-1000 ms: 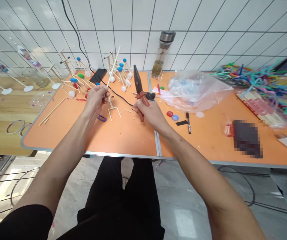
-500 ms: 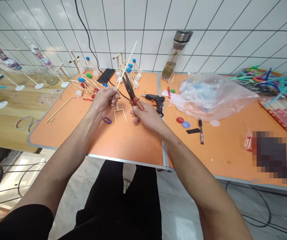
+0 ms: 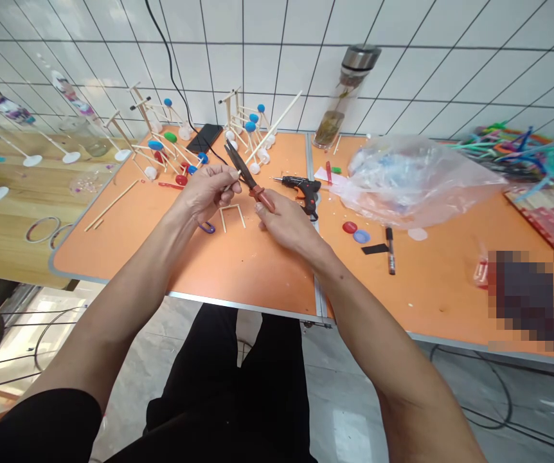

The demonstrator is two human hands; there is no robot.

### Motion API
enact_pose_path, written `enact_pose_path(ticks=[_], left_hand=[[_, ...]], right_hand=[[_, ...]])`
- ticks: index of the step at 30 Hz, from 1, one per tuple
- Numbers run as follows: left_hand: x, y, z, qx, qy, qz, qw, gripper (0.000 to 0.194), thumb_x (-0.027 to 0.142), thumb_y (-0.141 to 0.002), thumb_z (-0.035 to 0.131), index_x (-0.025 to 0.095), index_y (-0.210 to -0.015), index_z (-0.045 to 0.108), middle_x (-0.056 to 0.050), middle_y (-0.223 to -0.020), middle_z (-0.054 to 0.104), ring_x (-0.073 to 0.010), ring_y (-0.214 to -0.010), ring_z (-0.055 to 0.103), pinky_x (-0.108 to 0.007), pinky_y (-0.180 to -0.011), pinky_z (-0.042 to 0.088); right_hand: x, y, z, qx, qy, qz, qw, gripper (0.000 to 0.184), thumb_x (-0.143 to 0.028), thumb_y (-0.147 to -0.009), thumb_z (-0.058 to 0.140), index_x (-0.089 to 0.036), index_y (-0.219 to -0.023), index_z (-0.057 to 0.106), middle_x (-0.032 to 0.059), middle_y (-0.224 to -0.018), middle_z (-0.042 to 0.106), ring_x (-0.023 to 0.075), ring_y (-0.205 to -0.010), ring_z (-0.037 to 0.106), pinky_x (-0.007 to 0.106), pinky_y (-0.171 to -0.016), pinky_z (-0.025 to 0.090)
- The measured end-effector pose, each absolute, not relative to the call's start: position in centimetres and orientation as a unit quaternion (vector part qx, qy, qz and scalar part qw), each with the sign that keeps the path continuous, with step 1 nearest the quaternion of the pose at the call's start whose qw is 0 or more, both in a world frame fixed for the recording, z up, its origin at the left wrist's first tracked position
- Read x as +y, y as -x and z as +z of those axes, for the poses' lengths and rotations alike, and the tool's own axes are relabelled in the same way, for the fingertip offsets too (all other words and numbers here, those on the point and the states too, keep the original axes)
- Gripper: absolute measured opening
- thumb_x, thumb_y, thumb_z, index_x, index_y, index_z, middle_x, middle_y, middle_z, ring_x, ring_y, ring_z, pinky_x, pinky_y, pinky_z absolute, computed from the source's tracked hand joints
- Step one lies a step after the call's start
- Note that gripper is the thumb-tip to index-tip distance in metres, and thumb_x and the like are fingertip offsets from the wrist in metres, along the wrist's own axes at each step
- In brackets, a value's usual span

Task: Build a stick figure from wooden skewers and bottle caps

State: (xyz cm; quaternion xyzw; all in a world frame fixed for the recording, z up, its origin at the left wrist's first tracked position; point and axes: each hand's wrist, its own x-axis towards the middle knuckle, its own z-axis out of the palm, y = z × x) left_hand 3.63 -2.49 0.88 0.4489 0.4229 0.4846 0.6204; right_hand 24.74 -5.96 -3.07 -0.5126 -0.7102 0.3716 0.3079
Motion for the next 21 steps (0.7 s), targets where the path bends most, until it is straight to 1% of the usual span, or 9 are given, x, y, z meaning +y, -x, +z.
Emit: enact_pose_path(ticks=[4, 6, 8, 9, 11, 13, 15, 17, 21], left_hand=[[-2.56, -3.64, 0.95, 0.423, -0.443, 0.484, 0.625, 0.025, 0.009, -0.093, 0.076, 0.015, -0.072, 0.064, 0.000, -0.062, 0.070, -0.0025, -0.041, 0.046, -0.017, -0.043, 0.029], [-2.60, -3.66, 0.99, 0.425, -0.440, 0.481, 0.628, 0.023, 0.007, -0.093, 0.074, 0.015, -0.073, 0.065, -0.001, -0.062, 0.071, -0.0026, -0.040, 0.046, -0.017, -0.042, 0.029], [-2.61, -3.67, 1.01, 0.428, -0.439, 0.477, 0.629, 0.023, 0.006, -0.094, 0.072, 0.015, -0.074, 0.066, -0.001, -0.062, 0.071, -0.0028, -0.040, 0.046, -0.017, -0.042, 0.029], [-2.59, -3.66, 1.00, 0.429, -0.440, 0.477, 0.628, 0.023, 0.005, -0.094, 0.072, 0.015, -0.074, 0.066, -0.001, -0.062, 0.071, -0.0029, -0.040, 0.046, -0.017, -0.042, 0.029], [-2.53, -3.66, 0.93, 0.432, -0.441, 0.477, 0.626, 0.023, 0.005, -0.095, 0.070, 0.015, -0.074, 0.066, -0.001, -0.062, 0.072, -0.0029, -0.040, 0.046, -0.017, -0.042, 0.029], [-2.45, -3.66, 0.81, 0.434, -0.442, 0.476, 0.624, 0.023, 0.006, -0.095, 0.070, 0.015, -0.074, 0.065, -0.001, -0.061, 0.071, -0.0029, -0.040, 0.046, -0.017, -0.042, 0.030], [-2.38, -3.66, 0.66, 0.436, -0.444, 0.476, 0.622, 0.024, 0.006, -0.094, 0.071, 0.015, -0.074, 0.065, -0.001, -0.062, 0.071, -0.0029, -0.040, 0.046, -0.017, -0.042, 0.030], [-2.32, -3.65, 0.52, 0.438, -0.446, 0.475, 0.620, 0.023, 0.006, -0.094, 0.072, 0.015, -0.073, 0.065, -0.001, -0.062, 0.072, -0.0029, -0.040, 0.046, -0.017, -0.042, 0.030], [-2.27, -3.60, 0.42, 0.443, -0.449, 0.472, 0.616, 0.023, 0.008, -0.092, 0.075, 0.016, -0.074, 0.064, -0.001, -0.064, 0.073, -0.0026, -0.040, 0.046, -0.017, -0.043, 0.031]], right_hand=[[-6.05, -24.67, -3.15, -0.713, 0.515, 0.362, 0.309, 0.041, -0.051, -0.109, 0.061, -0.030, -0.142, 0.072, 0.0064, -0.120, 0.079, 0.0268, -0.083, 0.080, 0.051, -0.087, 0.067], [-6.11, -24.64, -2.97, -0.721, 0.525, 0.341, 0.296, 0.041, -0.052, -0.110, 0.059, -0.031, -0.142, 0.072, 0.0059, -0.116, 0.080, 0.0296, -0.085, 0.081, 0.055, -0.092, 0.066], [-6.16, -24.66, -2.72, -0.731, 0.539, 0.309, 0.280, 0.041, -0.053, -0.111, 0.057, -0.031, -0.142, 0.072, 0.0066, -0.113, 0.082, 0.0343, -0.093, 0.081, 0.059, -0.097, 0.064], [-6.18, -24.68, -2.59, -0.738, 0.544, 0.291, 0.274, 0.042, -0.054, -0.111, 0.057, -0.031, -0.142, 0.072, 0.0078, -0.114, 0.082, 0.0369, -0.098, 0.081, 0.060, -0.100, 0.062], [-6.22, -24.72, -2.37, -0.750, 0.547, 0.262, 0.264, 0.044, -0.054, -0.111, 0.056, -0.029, -0.144, 0.073, 0.0107, -0.125, 0.084, 0.0415, -0.112, 0.080, 0.062, -0.104, 0.060], [-6.27, -24.76, -2.24, -0.759, 0.545, 0.246, 0.257, 0.047, -0.052, -0.111, 0.055, -0.028, -0.148, 0.072, 0.0127, -0.137, 0.083, 0.0443, -0.125, 0.077, 0.063, -0.108, 0.058], [-6.32, -24.78, -2.22, -0.764, 0.545, 0.235, 0.254, 0.050, -0.049, -0.111, 0.054, -0.026, -0.153, 0.071, 0.0130, -0.146, 0.081, 0.0451, -0.134, 0.074, 0.062, -0.111, 0.057], [-6.38, -24.76, -2.26, -0.765, 0.549, 0.224, 0.252, 0.052, -0.048, -0.112, 0.053, -0.026, -0.155, 0.070, 0.0127, -0.150, 0.079, 0.0449, -0.138, 0.072, 0.061, -0.113, 0.057], [-6.50, -24.68, -2.35, -0.765, 0.554, 0.212, 0.251, 0.050, -0.046, -0.112, 0.054, -0.026, -0.155, 0.071, 0.0119, -0.153, 0.078, 0.0438, -0.140, 0.072, 0.060, -0.113, 0.058]])
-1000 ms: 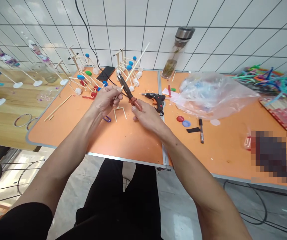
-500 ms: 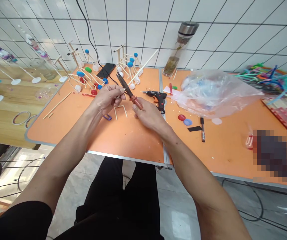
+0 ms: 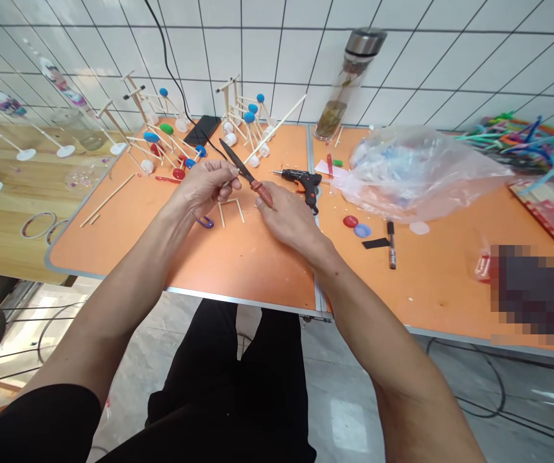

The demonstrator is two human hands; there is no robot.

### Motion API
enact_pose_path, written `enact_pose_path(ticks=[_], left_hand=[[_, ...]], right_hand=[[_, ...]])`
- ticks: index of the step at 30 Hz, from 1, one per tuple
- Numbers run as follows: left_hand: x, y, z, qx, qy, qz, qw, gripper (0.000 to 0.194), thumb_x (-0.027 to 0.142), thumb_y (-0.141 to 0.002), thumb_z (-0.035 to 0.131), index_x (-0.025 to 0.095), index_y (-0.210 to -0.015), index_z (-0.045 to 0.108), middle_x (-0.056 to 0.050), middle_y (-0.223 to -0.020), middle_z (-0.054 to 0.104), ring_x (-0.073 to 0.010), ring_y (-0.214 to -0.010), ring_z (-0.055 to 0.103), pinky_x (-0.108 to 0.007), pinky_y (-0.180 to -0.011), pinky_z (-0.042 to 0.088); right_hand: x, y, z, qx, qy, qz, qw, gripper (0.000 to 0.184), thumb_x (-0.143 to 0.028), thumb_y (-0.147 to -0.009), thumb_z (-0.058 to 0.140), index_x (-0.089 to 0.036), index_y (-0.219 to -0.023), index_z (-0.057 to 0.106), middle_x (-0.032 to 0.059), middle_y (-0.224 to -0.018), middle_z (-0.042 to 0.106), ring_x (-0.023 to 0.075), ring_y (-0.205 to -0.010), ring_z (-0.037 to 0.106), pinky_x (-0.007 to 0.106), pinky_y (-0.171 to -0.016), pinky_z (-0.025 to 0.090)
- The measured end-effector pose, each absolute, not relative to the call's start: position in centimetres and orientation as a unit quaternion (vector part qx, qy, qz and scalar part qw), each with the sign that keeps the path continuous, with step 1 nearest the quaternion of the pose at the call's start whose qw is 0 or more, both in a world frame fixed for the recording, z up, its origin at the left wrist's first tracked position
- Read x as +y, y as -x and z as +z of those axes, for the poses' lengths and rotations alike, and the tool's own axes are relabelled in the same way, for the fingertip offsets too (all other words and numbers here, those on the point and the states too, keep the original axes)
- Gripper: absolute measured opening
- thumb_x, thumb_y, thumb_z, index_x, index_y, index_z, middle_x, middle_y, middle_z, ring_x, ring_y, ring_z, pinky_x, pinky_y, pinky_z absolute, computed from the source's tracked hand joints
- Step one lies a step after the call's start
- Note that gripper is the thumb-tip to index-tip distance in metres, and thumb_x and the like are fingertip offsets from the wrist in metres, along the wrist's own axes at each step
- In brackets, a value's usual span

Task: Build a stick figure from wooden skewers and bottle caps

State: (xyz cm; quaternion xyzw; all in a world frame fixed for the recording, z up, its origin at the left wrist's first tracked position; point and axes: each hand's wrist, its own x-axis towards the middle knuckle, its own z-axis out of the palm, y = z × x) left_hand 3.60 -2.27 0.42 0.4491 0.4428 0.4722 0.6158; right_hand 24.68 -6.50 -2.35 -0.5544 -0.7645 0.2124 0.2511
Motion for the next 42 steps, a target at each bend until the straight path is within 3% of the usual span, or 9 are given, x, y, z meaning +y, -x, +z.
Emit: enact_pose_path(ticks=[12, 31, 42], left_hand=[[-2.32, -3.60, 0.48, 0.456, -0.464, 0.467, 0.599, 0.020, 0.008, -0.090, 0.076, 0.016, -0.075, 0.064, -0.001, -0.064, 0.073, -0.0031, -0.041, 0.045, -0.017, -0.044, 0.031], [-2.43, -3.94, 0.07, 0.460, -0.468, 0.460, 0.598, 0.023, 0.006, -0.090, 0.073, 0.016, -0.071, 0.065, -0.002, -0.064, 0.074, -0.0027, -0.040, 0.046, -0.018, -0.044, 0.031], [-2.48, -4.07, -0.03, 0.466, -0.456, 0.461, 0.603, 0.021, 0.007, -0.090, 0.074, 0.016, -0.073, 0.065, -0.002, -0.063, 0.074, -0.0029, -0.040, 0.046, -0.019, -0.044, 0.031]], right_hand=[[-6.91, -24.37, -1.85, -0.770, 0.559, 0.194, 0.239, 0.048, -0.039, -0.112, 0.052, -0.026, -0.153, 0.072, 0.0111, -0.157, 0.076, 0.0438, -0.141, 0.071, 0.062, -0.117, 0.056], [-6.91, -24.68, -2.09, -0.779, 0.572, 0.151, 0.208, 0.052, -0.044, -0.112, 0.047, -0.026, -0.156, 0.070, 0.0164, -0.156, 0.075, 0.0464, -0.136, 0.071, 0.062, -0.105, 0.059], [-6.84, -24.72, -2.15, -0.782, 0.575, 0.143, 0.195, 0.048, -0.052, -0.115, 0.047, -0.025, -0.145, 0.074, 0.0178, -0.136, 0.081, 0.0404, -0.117, 0.075, 0.049, -0.093, 0.058]])
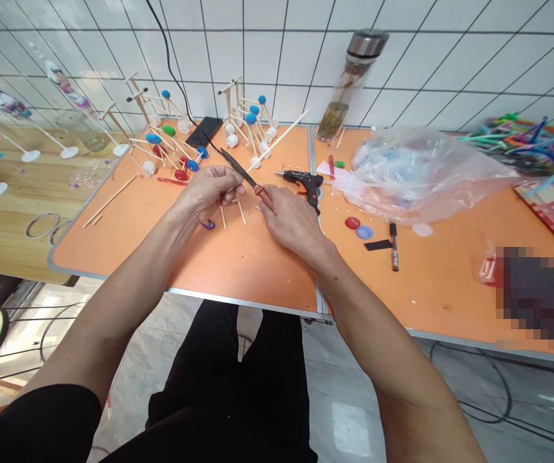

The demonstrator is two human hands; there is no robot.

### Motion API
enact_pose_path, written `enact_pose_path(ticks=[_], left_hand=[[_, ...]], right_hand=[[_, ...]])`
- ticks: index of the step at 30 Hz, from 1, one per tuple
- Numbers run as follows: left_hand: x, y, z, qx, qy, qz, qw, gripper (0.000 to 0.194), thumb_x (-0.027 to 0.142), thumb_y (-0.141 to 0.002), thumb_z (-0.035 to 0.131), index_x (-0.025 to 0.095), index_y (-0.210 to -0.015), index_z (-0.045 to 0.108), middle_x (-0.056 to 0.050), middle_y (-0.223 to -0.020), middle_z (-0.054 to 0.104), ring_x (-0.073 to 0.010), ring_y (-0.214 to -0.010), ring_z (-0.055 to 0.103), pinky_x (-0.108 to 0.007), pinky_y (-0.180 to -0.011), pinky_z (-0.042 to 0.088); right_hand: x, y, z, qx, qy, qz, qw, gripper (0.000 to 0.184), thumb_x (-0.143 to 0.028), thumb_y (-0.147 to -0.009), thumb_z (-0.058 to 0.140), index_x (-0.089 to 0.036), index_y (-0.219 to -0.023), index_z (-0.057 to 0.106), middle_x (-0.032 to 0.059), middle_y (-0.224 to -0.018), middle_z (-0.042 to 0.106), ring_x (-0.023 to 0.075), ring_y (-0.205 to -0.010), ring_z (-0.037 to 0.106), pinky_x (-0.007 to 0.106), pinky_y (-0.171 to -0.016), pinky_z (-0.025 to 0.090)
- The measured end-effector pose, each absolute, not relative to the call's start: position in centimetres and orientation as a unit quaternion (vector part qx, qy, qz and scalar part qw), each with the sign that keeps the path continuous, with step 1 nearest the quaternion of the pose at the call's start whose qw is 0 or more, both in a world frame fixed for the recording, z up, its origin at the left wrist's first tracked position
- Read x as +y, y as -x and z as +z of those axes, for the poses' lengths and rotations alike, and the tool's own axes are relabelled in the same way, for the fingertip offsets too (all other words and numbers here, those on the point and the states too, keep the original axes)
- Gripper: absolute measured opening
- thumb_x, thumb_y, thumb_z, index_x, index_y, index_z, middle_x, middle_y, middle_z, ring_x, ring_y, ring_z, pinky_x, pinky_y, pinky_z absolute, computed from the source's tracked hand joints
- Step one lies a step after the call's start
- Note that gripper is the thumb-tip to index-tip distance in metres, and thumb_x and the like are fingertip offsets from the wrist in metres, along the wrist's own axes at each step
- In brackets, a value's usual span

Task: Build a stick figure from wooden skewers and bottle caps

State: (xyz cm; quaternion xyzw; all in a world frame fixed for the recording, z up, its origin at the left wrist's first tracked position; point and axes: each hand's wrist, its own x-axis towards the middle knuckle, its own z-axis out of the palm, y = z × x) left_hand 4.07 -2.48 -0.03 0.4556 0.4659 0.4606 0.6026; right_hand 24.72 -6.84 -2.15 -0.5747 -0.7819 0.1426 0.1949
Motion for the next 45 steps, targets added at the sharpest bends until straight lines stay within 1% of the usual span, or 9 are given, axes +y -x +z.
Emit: enact_pose_path(ticks=[5, 12, 17, 22, 28, 34, 41, 45], left_hand=[[-2.49, -4.00, 0.03, 0.456, -0.446, 0.460, 0.617, 0.022, 0.006, -0.091, 0.072, 0.015, -0.072, 0.065, -0.003, -0.064, 0.073, -0.0027, -0.041, 0.046, -0.017, -0.044, 0.031], [-2.31, -3.84, 0.26, 0.446, -0.410, 0.449, 0.657, 0.016, 0.011, -0.089, 0.071, 0.016, -0.075, 0.066, -0.004, -0.065, 0.073, -0.0042, -0.042, 0.047, -0.017, -0.044, 0.032], [-2.28, -3.67, 0.34, 0.459, -0.400, 0.440, 0.661, 0.013, 0.014, -0.083, 0.075, 0.016, -0.075, 0.066, -0.005, -0.066, 0.073, -0.0043, -0.042, 0.047, -0.016, -0.043, 0.032], [-1.97, -3.46, 0.01, 0.461, -0.408, 0.428, 0.661, 0.013, 0.015, -0.080, 0.077, 0.017, -0.073, 0.066, -0.005, -0.064, 0.072, -0.0050, -0.042, 0.045, -0.017, -0.043, 0.029], [-1.92, -3.46, -0.05, 0.469, -0.418, 0.415, 0.658, 0.019, 0.014, -0.084, 0.078, 0.017, -0.071, 0.065, -0.003, -0.061, 0.069, -0.0043, -0.043, 0.042, -0.017, -0.043, 0.024], [-2.30, -3.55, 0.34, 0.468, -0.428, 0.412, 0.654, 0.026, 0.010, -0.089, 0.075, 0.017, -0.066, 0.064, -0.002, -0.057, 0.066, -0.0040, -0.041, 0.042, -0.018, -0.042, 0.025], [-2.35, -3.66, 0.28, 0.464, -0.424, 0.420, 0.654, 0.029, 0.009, -0.091, 0.071, 0.016, -0.064, 0.064, -0.001, -0.057, 0.065, -0.0028, -0.040, 0.042, -0.017, -0.042, 0.025], [-2.24, -3.56, 0.13, 0.458, -0.428, 0.419, 0.657, 0.027, 0.011, -0.089, 0.074, 0.016, -0.065, 0.063, -0.001, -0.058, 0.066, -0.0025, -0.041, 0.043, -0.018, -0.043, 0.027]], right_hand=[[-6.91, -24.63, -1.82, -0.776, 0.577, 0.163, 0.197, 0.044, -0.043, -0.113, 0.049, -0.025, -0.144, 0.075, 0.0154, -0.137, 0.082, 0.0405, -0.118, 0.076, 0.046, -0.092, 0.056], [-6.79, -24.78, -1.82, -0.775, 0.567, 0.187, 0.209, 0.045, -0.040, -0.111, 0.049, -0.026, -0.145, 0.075, 0.0133, -0.139, 0.082, 0.0403, -0.119, 0.076, 0.048, -0.094, 0.056], [-6.87, -24.66, -1.68, -0.771, 0.573, 0.193, 0.201, 0.041, -0.042, -0.110, 0.050, -0.025, -0.138, 0.075, 0.0149, -0.136, 0.083, 0.0412, -0.117, 0.076, 0.049, -0.091, 0.056], [-7.04, -24.58, -1.51, -0.771, 0.571, 0.199, 0.200, 0.041, -0.043, -0.111, 0.051, -0.026, -0.139, 0.076, 0.0144, -0.138, 0.082, 0.0412, -0.119, 0.076, 0.050, -0.093, 0.057], [-6.98, -24.69, -1.92, -0.777, 0.561, 0.190, 0.213, 0.045, -0.047, -0.113, 0.049, -0.026, -0.144, 0.074, 0.0147, -0.145, 0.080, 0.0439, -0.131, 0.074, 0.056, -0.104, 0.058], [-6.82, -24.86, -2.40, -0.783, 0.555, 0.178, 0.219, 0.047, -0.049, -0.114, 0.048, -0.025, -0.147, 0.073, 0.0156, -0.147, 0.080, 0.0430, -0.133, 0.074, 0.058, -0.110, 0.057], [-6.86, -24.74, -2.24, -0.782, 0.554, 0.183, 0.219, 0.046, -0.046, -0.114, 0.048, -0.025, -0.146, 0.074, 0.0147, -0.148, 0.079, 0.0423, -0.134, 0.073, 0.057, -0.109, 0.058], [-6.74, -24.81, -2.48, -0.784, 0.548, 0.184, 0.225, 0.048, -0.050, -0.115, 0.047, -0.026, -0.147, 0.073, 0.0149, -0.149, 0.079, 0.0416, -0.134, 0.073, 0.057, -0.111, 0.058]])
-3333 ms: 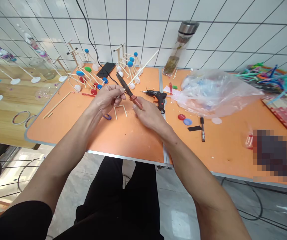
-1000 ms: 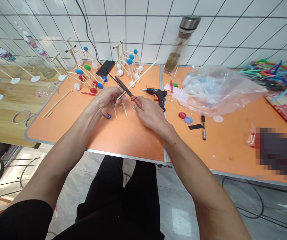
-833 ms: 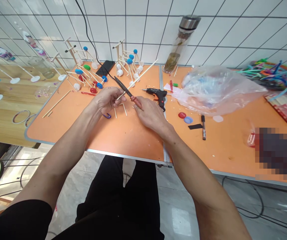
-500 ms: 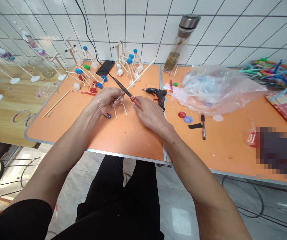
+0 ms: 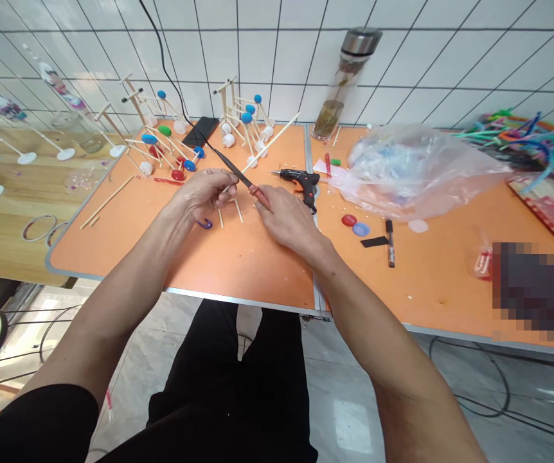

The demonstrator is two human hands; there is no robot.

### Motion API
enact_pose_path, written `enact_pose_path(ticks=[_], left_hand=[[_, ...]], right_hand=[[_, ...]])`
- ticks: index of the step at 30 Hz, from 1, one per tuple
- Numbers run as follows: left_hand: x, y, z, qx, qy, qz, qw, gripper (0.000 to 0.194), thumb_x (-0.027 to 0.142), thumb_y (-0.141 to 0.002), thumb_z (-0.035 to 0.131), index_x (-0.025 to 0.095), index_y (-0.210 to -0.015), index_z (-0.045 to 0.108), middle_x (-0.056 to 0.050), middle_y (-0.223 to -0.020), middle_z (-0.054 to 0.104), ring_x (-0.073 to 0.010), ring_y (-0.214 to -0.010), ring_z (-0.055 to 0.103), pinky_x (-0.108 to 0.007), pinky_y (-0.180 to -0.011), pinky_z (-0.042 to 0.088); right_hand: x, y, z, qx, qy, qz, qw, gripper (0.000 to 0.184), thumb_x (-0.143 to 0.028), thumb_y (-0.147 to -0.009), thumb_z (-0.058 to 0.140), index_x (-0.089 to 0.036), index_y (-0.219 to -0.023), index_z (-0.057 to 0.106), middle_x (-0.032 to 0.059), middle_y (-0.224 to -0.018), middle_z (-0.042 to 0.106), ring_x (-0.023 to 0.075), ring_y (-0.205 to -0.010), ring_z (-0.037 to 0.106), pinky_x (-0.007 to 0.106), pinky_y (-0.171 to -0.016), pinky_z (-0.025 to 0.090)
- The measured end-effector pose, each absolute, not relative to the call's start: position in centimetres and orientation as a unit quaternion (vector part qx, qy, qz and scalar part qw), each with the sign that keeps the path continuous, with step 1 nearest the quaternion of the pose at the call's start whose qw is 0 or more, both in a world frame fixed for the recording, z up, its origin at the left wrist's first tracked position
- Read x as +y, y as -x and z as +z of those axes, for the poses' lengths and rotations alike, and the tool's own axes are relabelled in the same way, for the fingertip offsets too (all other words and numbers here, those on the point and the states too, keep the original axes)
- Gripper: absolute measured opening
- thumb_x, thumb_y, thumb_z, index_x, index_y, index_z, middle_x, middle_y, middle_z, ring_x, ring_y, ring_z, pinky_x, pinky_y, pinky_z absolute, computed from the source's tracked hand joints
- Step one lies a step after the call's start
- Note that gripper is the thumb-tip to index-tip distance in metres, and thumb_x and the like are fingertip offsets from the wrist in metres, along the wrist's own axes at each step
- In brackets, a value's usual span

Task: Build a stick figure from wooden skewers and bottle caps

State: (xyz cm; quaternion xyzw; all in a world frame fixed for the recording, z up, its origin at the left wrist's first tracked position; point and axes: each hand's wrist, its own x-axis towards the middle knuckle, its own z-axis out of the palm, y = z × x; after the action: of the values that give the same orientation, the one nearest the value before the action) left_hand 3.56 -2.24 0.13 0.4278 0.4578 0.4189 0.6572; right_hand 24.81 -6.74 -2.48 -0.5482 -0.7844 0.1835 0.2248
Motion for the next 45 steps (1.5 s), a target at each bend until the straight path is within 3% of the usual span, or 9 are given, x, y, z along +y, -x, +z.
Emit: enact_pose_path(ticks=[4, 9, 14, 19, 28, 35, 40, 45], left_hand=[[-2.1, -3.5, 0.1, 0.459, -0.427, 0.422, 0.656, 0.026, 0.011, -0.088, 0.076, 0.017, -0.066, 0.064, 0.000, -0.058, 0.067, -0.0030, -0.041, 0.043, -0.018, -0.043, 0.027], [-2.1, -3.5, 0.1, 0.458, -0.424, 0.420, 0.659, 0.030, 0.010, -0.092, 0.073, 0.016, -0.064, 0.065, 0.000, -0.058, 0.066, -0.0024, -0.041, 0.042, -0.018, -0.043, 0.027], [-2.3, -3.6, 0.4, 0.453, -0.425, 0.415, 0.665, 0.034, 0.006, -0.097, 0.065, 0.015, -0.064, 0.065, 0.000, -0.057, 0.065, -0.0027, -0.040, 0.042, -0.017, -0.042, 0.026], [-2.4, -3.6, 0.6, 0.445, -0.423, 0.412, 0.673, 0.032, 0.007, -0.097, 0.067, 0.015, -0.067, 0.064, 0.000, -0.058, 0.065, -0.0024, -0.040, 0.042, -0.017, -0.042, 0.027], [-2.7, -3.5, 0.8, 0.435, -0.429, 0.411, 0.676, 0.029, 0.004, -0.093, 0.068, 0.015, -0.067, 0.063, -0.001, -0.056, 0.063, -0.0025, -0.040, 0.042, -0.015, -0.040, 0.027], [-2.2, -3.5, 0.3, 0.457, -0.426, 0.399, 0.671, 0.030, 0.007, -0.099, 0.067, 0.013, -0.070, 0.068, -0.001, -0.057, 0.064, -0.0026, -0.039, 0.043, -0.015, -0.040, 0.027], [-2.3, -3.7, 0.3, 0.463, -0.430, 0.397, 0.666, 0.034, 0.004, -0.102, 0.064, 0.013, -0.069, 0.069, -0.001, -0.056, 0.065, -0.0025, -0.039, 0.042, -0.015, -0.039, 0.027], [-2.3, -3.8, 0.0, 0.469, -0.444, 0.392, 0.654, 0.034, 0.003, -0.099, 0.065, 0.013, -0.066, 0.067, -0.003, -0.056, 0.067, -0.0033, -0.037, 0.042, -0.016, -0.038, 0.027]], right_hand=[[-6.7, -24.7, -2.4, -0.782, 0.550, 0.182, 0.230, 0.048, -0.050, -0.114, 0.048, -0.026, -0.149, 0.072, 0.0141, -0.151, 0.078, 0.0419, -0.135, 0.073, 0.057, -0.112, 0.057], [-7.1, -24.0, -1.4, -0.767, 0.592, 0.172, 0.178, 0.039, -0.043, -0.114, 0.048, -0.023, -0.129, 0.077, 0.0175, -0.132, 0.083, 0.0435, -0.121, 0.077, 0.052, -0.096, 0.058], [-7.3, -23.7, -0.7, -0.755, 0.619, 0.145, 0.159, 0.035, -0.042, -0.112, 0.048, -0.023, -0.122, 0.076, 0.0162, -0.127, 0.084, 0.0411, -0.115, 0.076, 0.043, -0.083, 0.050], [-7.3, -24.0, -0.7, -0.762, 0.611, 0.113, 0.180, 0.035, -0.044, -0.111, 0.051, -0.023, -0.112, 0.079, 0.0142, -0.116, 0.085, 0.0358, -0.105, 0.075, 0.040, -0.075, 0.042], [-7.3, -24.0, -1.1, -0.749, 0.603, 0.185, 0.200, 0.030, -0.042, -0.110, 0.054, -0.022, -0.121, 0.072, 0.0156, -0.124, 0.083, 0.0363, -0.108, 0.073, 0.040, -0.080, 0.044], [-7.2, -23.6, -1.1, -0.744, 0.598, 0.227, 0.195, 0.021, -0.040, -0.111, 0.054, -0.023, -0.105, 0.065, 0.0139, -0.107, 0.080, 0.0314, -0.096, 0.069, 0.037, -0.076, 0.039], [-7.0, -23.8, -1.6, -0.732, 0.594, 0.258, 0.212, 0.024, -0.040, -0.110, 0.053, -0.025, -0.091, 0.054, 0.0078, -0.093, 0.074, 0.0252, -0.083, 0.062, 0.036, -0.072, 0.035], [-6.9, -23.9, -1.8, -0.729, 0.596, 0.267, 0.204, 0.026, -0.040, -0.109, 0.055, -0.026, -0.087, 0.051, 0.0053, -0.090, 0.069, 0.0236, -0.082, 0.060, 0.036, -0.072, 0.034]])
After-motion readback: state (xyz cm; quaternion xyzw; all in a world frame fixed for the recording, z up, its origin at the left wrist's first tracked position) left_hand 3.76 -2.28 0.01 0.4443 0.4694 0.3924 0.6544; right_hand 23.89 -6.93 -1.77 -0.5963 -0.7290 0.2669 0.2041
